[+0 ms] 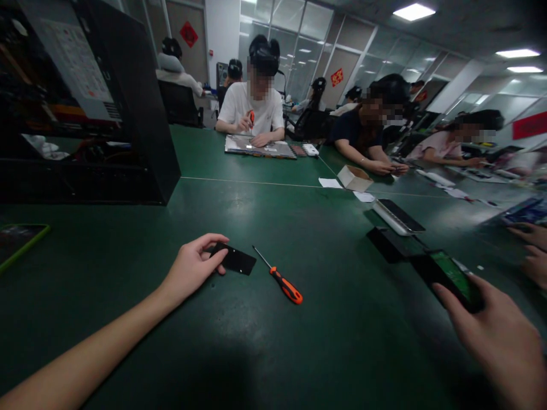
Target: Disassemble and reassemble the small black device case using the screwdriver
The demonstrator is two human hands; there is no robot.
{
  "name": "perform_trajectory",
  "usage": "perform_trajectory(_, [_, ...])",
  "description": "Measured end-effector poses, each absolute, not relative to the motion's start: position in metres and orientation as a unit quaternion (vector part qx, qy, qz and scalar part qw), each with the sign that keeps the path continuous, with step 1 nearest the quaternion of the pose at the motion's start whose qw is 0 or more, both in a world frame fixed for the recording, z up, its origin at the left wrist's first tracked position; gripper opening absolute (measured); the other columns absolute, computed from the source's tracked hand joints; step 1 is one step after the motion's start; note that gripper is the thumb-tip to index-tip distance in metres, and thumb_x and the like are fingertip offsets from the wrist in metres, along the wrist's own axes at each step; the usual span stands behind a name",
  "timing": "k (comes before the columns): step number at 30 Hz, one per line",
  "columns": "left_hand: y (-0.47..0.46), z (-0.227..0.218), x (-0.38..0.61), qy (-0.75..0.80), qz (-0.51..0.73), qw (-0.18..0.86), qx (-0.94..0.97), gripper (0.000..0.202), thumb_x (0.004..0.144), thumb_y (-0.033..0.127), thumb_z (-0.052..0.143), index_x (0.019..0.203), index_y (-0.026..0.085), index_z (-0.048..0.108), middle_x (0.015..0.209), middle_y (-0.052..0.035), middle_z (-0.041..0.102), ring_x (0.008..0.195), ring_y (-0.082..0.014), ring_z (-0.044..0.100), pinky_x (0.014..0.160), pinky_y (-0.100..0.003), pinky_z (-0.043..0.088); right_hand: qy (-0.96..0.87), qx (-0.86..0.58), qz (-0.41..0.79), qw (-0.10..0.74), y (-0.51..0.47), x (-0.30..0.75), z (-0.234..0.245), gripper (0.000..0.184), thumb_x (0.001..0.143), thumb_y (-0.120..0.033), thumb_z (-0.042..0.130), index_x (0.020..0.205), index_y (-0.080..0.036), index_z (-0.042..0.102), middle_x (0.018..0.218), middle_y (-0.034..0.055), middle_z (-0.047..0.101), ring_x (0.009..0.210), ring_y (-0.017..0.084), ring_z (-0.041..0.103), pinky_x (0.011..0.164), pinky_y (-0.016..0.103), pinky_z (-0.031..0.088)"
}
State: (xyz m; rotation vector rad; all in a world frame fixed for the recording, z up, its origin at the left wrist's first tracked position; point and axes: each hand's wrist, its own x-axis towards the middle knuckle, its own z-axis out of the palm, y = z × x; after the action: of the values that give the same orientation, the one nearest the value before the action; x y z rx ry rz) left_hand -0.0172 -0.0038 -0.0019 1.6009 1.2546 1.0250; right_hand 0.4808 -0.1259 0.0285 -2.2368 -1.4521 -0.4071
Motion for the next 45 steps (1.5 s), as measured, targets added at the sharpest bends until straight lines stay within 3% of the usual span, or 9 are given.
perform_trajectory(8, [-0.008, 0.002, -0.011, 0.479, 0.405, 0.472, 0.619, 0.043, 0.084, 0.042, 0.071, 0.119, 0.017, 0.067, 0.099, -0.0070, 0.078, 0.074, -0.0240, 0.078, 0.076, -0.040, 0.066, -0.472, -0.866, -0.112, 0.124, -0.126, 0.508, -0.035, 0.092, 0.092, -0.068, 0.027, 0.131, 0.007, 0.062, 0.102, 0.0321, 0.067, 0.095, 0.048, 0.067, 0.076, 0.056, 0.055])
perform_trajectory(14, [-0.013, 0.002, -0.004, 0.433, 0.385, 0.529, 0.620, 0.030, 0.085, 0.043, 0.071, 0.102, 0.018, 0.069, 0.092, -0.0076, 0.080, 0.081, -0.0265, 0.079, 0.077, -0.039, 0.065, -0.490, -0.821, -0.233, 0.179, -0.126, 0.473, -0.020, 0.084, 0.097, -0.063, 0.029, 0.140, 0.004, 0.056, 0.125, 0.0345, 0.060, 0.111, 0.054, 0.062, 0.086, 0.066, 0.053])
perform_trajectory(16, [-0.020, -0.001, 0.004, 0.409, 0.378, 0.557, 0.616, 0.025, 0.086, 0.040, 0.072, 0.097, 0.018, 0.069, 0.088, -0.0081, 0.080, 0.084, -0.0261, 0.079, 0.078, -0.037, 0.064, -0.545, -0.762, -0.248, 0.245, -0.131, 0.444, -0.011, 0.073, 0.099, -0.056, 0.036, 0.143, -0.001, 0.055, 0.131, 0.0300, 0.060, 0.120, 0.049, 0.060, 0.100, 0.063, 0.051])
perform_trajectory(19, [-0.035, -0.004, 0.018, 0.372, 0.358, 0.605, 0.606, 0.019, 0.087, 0.035, 0.071, 0.096, 0.018, 0.072, 0.100, -0.0102, 0.081, 0.087, -0.0238, 0.079, 0.080, -0.035, 0.063, -0.657, -0.664, -0.161, 0.319, -0.137, 0.386, 0.000, 0.050, 0.101, -0.043, 0.047, 0.146, -0.021, 0.053, 0.133, 0.0166, 0.066, 0.117, 0.036, 0.068, 0.092, 0.051, 0.061])
perform_trajectory(22, [-0.051, -0.002, 0.028, 0.324, 0.350, 0.578, 0.662, 0.006, 0.087, 0.026, 0.073, 0.088, 0.020, 0.076, 0.102, -0.0084, 0.080, 0.089, -0.0217, 0.078, 0.080, -0.031, 0.061, -0.782, -0.530, -0.047, 0.325, -0.136, 0.323, 0.007, 0.050, 0.100, -0.034, 0.053, 0.150, -0.031, 0.051, 0.141, 0.0089, 0.065, 0.123, 0.029, 0.067, 0.091, 0.039, 0.064])
perform_trajectory(31, [-0.059, -0.002, 0.021, 0.217, 0.405, 0.401, 0.792, 0.008, 0.093, 0.025, 0.074, 0.099, 0.020, 0.074, 0.099, -0.0084, 0.075, 0.091, -0.0191, 0.071, 0.082, -0.027, 0.056, -0.841, -0.387, 0.093, 0.365, -0.121, 0.230, 0.006, 0.044, 0.103, -0.021, 0.047, 0.147, -0.023, 0.053, 0.123, 0.0070, 0.075, 0.111, 0.016, 0.073, 0.094, 0.021, 0.058])
perform_trajectory(36, [-0.052, -0.003, 0.018, 0.276, 0.341, 0.388, 0.811, 0.012, 0.093, 0.025, 0.072, 0.102, 0.018, 0.069, 0.097, -0.0067, 0.071, 0.088, -0.0181, 0.066, 0.079, -0.027, 0.052, -0.803, -0.512, -0.033, 0.304, -0.116, 0.315, 0.015, 0.039, 0.102, -0.030, 0.050, 0.139, -0.033, 0.061, 0.122, 0.0044, 0.073, 0.106, 0.020, 0.073, 0.084, 0.029, 0.062])
perform_trajectory(40, [-0.049, 0.000, 0.018, 0.275, 0.318, 0.395, 0.817, 0.010, 0.099, 0.019, 0.058, 0.099, 0.017, 0.068, 0.098, -0.0065, 0.069, 0.090, -0.0165, 0.065, 0.082, -0.026, 0.050, -0.680, -0.677, -0.192, 0.204, -0.102, 0.438, 0.015, 0.057, 0.100, -0.055, 0.039, 0.134, -0.020, 0.068, 0.118, 0.0146, 0.073, 0.099, 0.033, 0.071, 0.083, 0.048, 0.059])
perform_trajectory(45, [-0.050, 0.001, 0.020, 0.268, 0.295, 0.389, 0.830, 0.014, 0.101, 0.018, 0.054, 0.096, 0.016, 0.067, 0.098, -0.0065, 0.068, 0.091, -0.0157, 0.065, 0.083, -0.025, 0.049, -0.536, -0.803, -0.221, 0.137, -0.102, 0.522, -0.005, 0.074, 0.095, -0.064, 0.028, 0.122, -0.015, 0.077, 0.117, 0.0176, 0.075, 0.093, 0.038, 0.071, 0.065, 0.047, 0.054])
